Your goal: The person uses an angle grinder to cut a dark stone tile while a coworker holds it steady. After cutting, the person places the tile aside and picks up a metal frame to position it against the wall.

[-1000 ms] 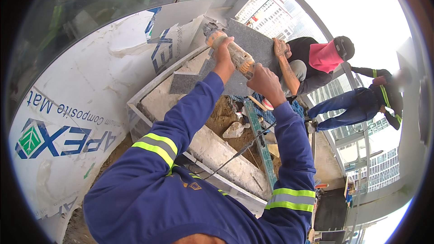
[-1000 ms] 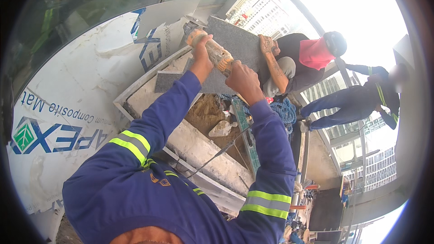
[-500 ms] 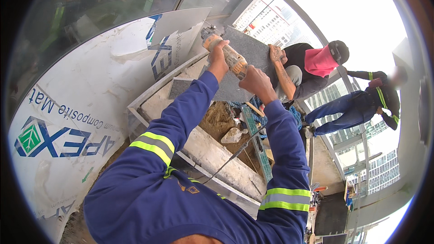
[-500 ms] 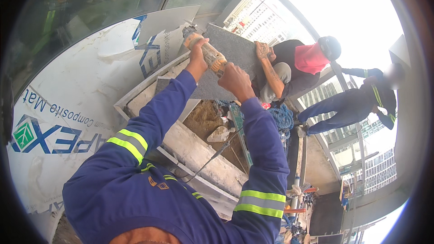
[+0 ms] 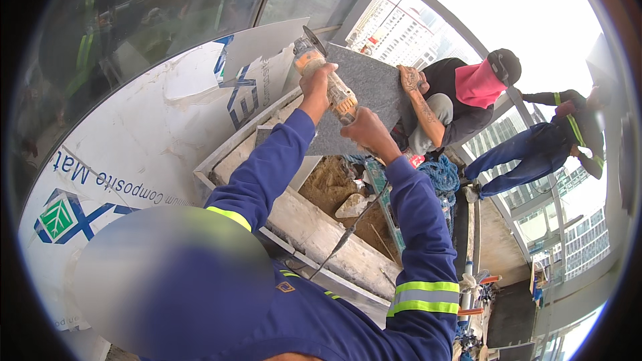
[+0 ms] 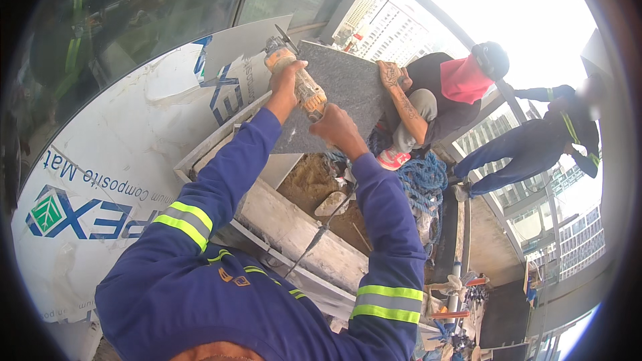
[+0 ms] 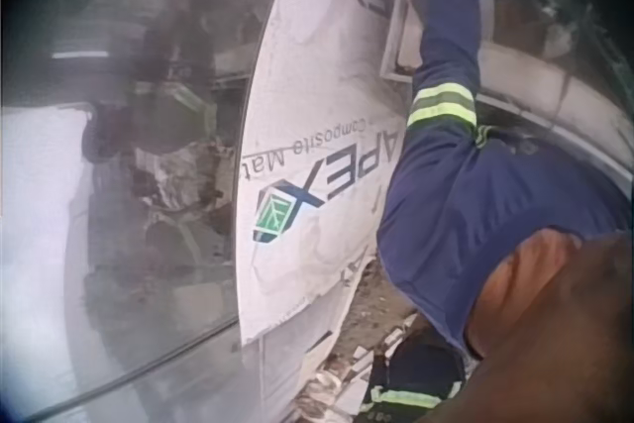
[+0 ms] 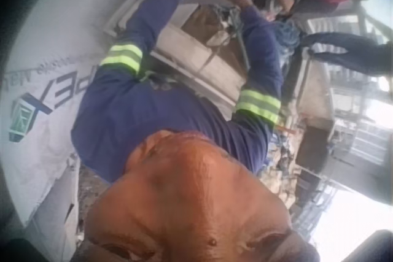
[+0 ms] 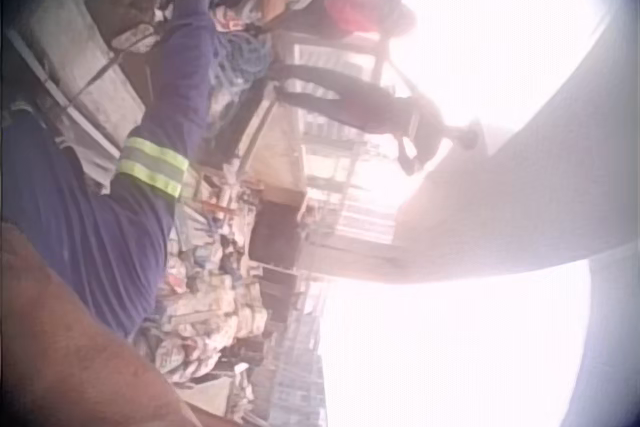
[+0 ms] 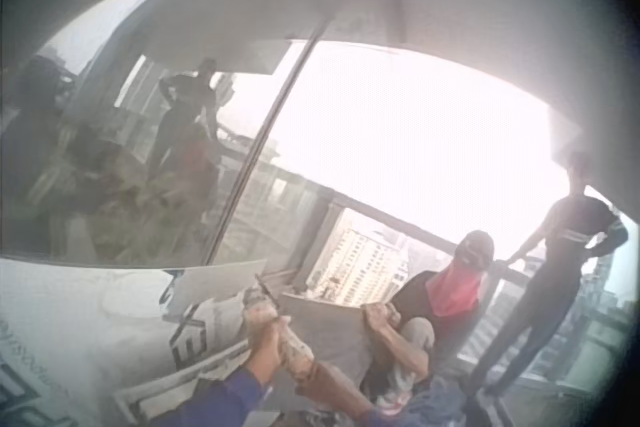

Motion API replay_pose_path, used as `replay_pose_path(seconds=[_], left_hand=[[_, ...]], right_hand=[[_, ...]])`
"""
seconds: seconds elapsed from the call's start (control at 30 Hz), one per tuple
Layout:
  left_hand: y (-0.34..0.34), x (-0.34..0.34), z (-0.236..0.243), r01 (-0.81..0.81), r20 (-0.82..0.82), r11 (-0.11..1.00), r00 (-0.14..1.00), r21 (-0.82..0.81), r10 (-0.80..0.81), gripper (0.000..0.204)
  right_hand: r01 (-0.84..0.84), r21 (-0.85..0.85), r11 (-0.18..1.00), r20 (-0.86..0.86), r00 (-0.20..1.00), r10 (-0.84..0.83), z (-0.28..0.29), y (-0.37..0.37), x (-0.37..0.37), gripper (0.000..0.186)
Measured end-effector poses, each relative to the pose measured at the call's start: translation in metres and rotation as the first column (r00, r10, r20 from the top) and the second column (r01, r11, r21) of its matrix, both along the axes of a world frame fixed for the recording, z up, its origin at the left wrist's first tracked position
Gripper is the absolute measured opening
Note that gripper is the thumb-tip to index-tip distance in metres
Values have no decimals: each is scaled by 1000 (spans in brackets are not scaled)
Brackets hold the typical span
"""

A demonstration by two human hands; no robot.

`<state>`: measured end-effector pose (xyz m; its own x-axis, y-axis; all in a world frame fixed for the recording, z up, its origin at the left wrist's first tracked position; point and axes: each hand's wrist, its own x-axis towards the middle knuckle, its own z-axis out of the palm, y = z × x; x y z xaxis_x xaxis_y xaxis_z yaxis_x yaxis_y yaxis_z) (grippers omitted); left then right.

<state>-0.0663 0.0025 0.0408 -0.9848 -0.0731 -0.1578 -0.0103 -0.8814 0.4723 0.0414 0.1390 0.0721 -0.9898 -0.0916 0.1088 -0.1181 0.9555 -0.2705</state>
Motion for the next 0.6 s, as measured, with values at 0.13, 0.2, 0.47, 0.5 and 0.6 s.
replay_pose_path(seconds=[0.13,0.2,0.47,0.5,0.6], left_hand=[[-1,3,-5,-3,-10,999,1000,-45,2,54],[1,5,-9,-17,-54,998,998,-56,14,52],[3,11,8,-38,-28,999,999,-32,37,47],[3,11,10,-42,-27,998,999,-39,41,44],[3,14,6,-29,-4,996,1000,-80,29,52]], right_hand=[[62,32,998,43,997,-63,-6,-1,2,45],[92,25,995,81,992,-94,-5,-6,9,49],[61,16,998,34,997,-62,9,-3,19,49],[61,7,998,38,997,-62,8,-4,19,50],[66,-10,998,53,996,-65,4,-4,17,50]])
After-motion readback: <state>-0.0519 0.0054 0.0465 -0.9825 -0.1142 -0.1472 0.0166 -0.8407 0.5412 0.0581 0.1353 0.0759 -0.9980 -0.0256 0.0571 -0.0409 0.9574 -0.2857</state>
